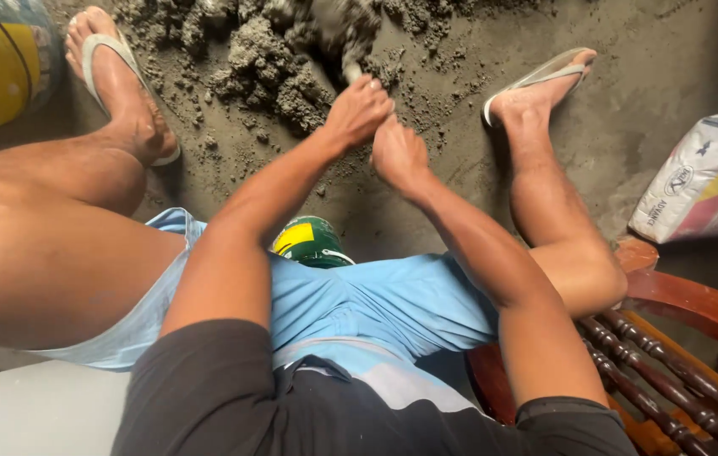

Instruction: Mixing cement and sand with water using a hand trowel while sitting on a chair.

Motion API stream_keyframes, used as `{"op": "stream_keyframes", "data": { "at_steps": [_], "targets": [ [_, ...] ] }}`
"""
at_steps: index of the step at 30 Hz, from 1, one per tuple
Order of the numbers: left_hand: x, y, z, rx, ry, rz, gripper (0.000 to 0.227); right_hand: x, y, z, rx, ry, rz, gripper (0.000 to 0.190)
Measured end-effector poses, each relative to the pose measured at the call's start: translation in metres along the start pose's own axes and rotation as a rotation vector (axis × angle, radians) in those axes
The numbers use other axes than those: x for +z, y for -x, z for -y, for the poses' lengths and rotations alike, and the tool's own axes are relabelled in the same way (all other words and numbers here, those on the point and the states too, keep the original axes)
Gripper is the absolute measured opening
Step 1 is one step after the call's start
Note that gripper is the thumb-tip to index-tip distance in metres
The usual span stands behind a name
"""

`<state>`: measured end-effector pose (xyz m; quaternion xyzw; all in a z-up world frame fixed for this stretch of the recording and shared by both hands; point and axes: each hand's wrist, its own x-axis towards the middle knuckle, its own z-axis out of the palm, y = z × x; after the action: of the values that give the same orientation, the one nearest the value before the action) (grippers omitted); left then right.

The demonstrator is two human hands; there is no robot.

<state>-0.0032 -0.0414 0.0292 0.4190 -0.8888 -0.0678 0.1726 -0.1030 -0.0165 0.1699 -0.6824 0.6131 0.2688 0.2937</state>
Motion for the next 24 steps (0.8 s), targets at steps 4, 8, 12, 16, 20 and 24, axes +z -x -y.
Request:
{"op": "stream_keyframes", "data": {
  "at_steps": [4, 8, 12, 16, 20, 24],
  "targets": [
    [-0.023, -0.003, -0.053, -0.117, 0.076, -0.251, 0.009, 0.019, 0.016, -0.046, 0.008, 0.224, -0.146, 0.023],
    [-0.03, -0.046, -0.111, -0.12, 0.302, -0.22, 0.005, -0.031, 0.072, -0.098, 0.072, 0.214, -0.028, 0.035],
    [0.002, -0.124, -0.115, 0.0, 0.253, -0.094, 0.01, -0.05, 0.046, -0.157, -0.056, 0.101, -0.332, 0.07],
    [0.08, -0.2, -0.073, 0.044, 0.157, -0.041, 0.013, -0.041, -0.069, -0.212, 0.051, 0.143, -0.283, 0.036],
    [0.137, -0.232, -0.025, -0.197, 0.146, 0.187, 0.016, -0.081, -0.133, -0.181, 0.147, 0.055, -0.091, 0.031],
    [0.124, -0.242, 0.043, -0.482, 0.113, 0.248, 0.021, -0.138, -0.172, -0.118, 0.049, 0.086, -0.019, 0.038]
  ]
}}
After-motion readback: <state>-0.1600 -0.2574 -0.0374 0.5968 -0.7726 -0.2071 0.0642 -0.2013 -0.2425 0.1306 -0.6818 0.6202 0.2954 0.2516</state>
